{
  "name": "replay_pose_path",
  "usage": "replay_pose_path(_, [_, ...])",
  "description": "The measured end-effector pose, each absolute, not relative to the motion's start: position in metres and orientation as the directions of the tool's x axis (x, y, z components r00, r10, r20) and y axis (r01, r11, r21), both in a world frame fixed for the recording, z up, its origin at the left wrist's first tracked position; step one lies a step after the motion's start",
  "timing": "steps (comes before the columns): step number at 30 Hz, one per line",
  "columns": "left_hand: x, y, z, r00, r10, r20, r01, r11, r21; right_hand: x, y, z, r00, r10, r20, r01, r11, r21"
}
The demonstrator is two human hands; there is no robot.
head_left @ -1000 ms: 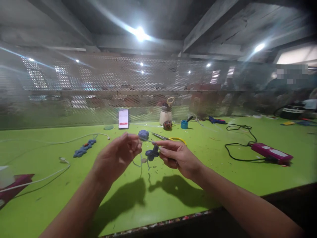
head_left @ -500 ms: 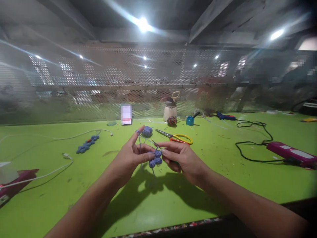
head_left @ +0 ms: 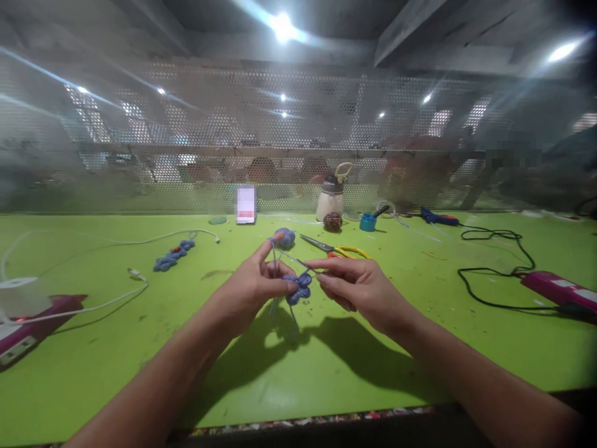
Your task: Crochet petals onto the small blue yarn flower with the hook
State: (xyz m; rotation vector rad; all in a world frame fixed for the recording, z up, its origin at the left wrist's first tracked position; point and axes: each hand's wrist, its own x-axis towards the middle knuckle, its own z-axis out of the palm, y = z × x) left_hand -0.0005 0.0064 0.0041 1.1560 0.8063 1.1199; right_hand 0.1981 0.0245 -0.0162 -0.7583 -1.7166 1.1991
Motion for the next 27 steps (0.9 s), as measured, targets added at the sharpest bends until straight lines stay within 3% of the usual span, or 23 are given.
replay_pose_path(9, [-0.007,0.009,0.005,0.277,0.960,0.048,-0.216,0.014,0.976,0.210,0.029,-0.006,-0.541,0.782,0.310,0.123,0.438,-0.890])
replay_pose_path(18, [-0.007,0.010,0.004,0.280,0.958,0.053,-0.154,-0.009,0.988,0.219,0.033,-0.002,-0.630,0.710,0.316,0.320,0.607,-0.728])
replay_pose_path(27, [-0.007,0.012,0.004,0.286,0.957,0.041,-0.099,-0.014,0.995,0.217,0.029,0.003,-0.689,0.586,0.426,0.352,0.785,-0.510])
